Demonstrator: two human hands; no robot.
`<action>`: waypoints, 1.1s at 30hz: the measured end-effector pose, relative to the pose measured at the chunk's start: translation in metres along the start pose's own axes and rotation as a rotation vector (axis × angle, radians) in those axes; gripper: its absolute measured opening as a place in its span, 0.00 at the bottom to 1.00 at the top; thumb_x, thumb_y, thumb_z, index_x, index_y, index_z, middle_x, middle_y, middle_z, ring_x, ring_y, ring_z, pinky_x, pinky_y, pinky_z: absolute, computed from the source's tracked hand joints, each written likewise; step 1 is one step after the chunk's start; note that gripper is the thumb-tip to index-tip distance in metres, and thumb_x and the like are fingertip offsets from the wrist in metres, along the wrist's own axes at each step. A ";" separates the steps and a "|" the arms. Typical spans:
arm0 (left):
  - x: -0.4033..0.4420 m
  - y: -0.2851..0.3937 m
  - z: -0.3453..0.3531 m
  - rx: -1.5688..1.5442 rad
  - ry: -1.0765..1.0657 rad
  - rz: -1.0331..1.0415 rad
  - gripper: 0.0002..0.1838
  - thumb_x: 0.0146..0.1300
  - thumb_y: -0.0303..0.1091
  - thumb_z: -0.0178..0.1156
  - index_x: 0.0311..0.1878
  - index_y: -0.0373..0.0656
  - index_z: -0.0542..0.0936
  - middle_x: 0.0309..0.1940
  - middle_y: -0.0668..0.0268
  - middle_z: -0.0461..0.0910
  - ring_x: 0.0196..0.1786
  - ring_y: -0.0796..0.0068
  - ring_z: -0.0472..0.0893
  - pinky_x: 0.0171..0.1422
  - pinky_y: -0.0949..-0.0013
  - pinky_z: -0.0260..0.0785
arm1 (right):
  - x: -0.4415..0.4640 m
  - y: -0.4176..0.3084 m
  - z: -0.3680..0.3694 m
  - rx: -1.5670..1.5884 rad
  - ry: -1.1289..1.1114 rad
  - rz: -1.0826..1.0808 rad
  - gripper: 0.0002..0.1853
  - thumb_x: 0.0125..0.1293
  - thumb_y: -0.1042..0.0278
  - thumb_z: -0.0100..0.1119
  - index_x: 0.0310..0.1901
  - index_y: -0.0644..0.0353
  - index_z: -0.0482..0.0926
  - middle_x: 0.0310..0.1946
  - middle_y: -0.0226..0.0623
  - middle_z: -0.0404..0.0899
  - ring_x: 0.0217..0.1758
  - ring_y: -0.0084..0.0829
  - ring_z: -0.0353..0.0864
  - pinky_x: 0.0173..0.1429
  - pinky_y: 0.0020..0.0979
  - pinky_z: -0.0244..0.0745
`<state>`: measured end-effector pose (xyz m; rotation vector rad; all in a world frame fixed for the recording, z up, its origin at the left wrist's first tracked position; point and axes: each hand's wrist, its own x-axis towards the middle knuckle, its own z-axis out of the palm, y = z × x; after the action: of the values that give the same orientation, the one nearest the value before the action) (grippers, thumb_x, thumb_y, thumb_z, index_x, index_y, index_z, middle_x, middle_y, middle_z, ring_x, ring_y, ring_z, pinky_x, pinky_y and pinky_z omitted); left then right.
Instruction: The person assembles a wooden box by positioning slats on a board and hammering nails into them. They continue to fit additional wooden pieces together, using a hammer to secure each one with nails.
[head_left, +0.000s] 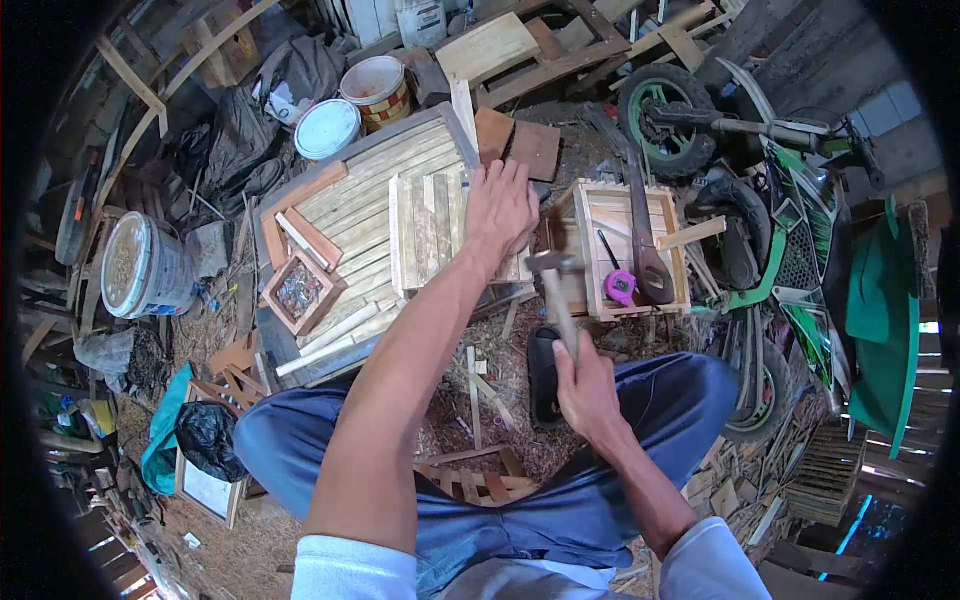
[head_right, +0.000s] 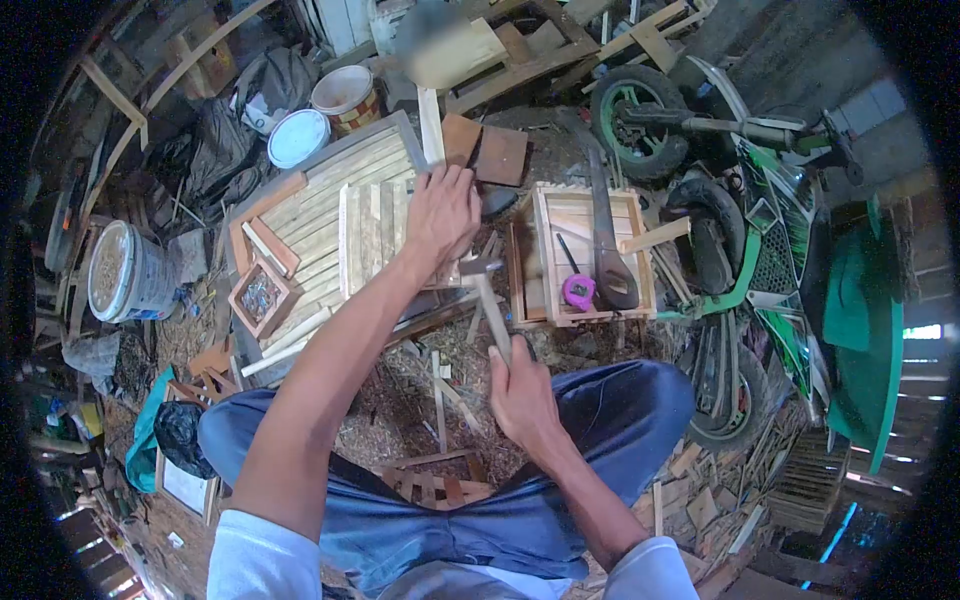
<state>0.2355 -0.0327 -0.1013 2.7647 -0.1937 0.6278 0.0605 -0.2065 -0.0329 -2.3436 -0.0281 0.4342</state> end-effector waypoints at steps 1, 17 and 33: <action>0.000 0.000 0.001 -0.008 -0.009 -0.005 0.09 0.63 0.36 0.53 0.40 0.41 0.77 0.39 0.59 0.77 0.50 0.60 0.75 0.58 0.58 0.63 | -0.004 -0.004 -0.004 0.104 0.039 -0.037 0.12 0.73 0.63 0.50 0.44 0.66 0.67 0.24 0.64 0.75 0.33 0.68 0.75 0.35 0.57 0.66; -0.003 -0.002 -0.002 -0.026 0.007 -0.004 0.11 0.64 0.36 0.52 0.43 0.40 0.77 0.40 0.59 0.77 0.50 0.60 0.74 0.58 0.58 0.62 | 0.005 0.018 -0.008 -0.167 0.034 -0.367 0.11 0.69 0.61 0.59 0.38 0.60 0.71 0.25 0.49 0.77 0.28 0.54 0.79 0.29 0.47 0.72; -0.003 0.001 0.000 -0.034 0.006 -0.011 0.11 0.65 0.35 0.52 0.44 0.40 0.77 0.40 0.59 0.76 0.50 0.61 0.74 0.58 0.58 0.62 | 0.023 0.039 -0.007 -0.284 0.117 -0.463 0.12 0.64 0.57 0.65 0.39 0.57 0.78 0.25 0.42 0.78 0.26 0.50 0.80 0.29 0.45 0.74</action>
<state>0.2322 -0.0329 -0.1023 2.7288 -0.1853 0.6247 0.0801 -0.2360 -0.0617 -2.5302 -0.5984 0.0643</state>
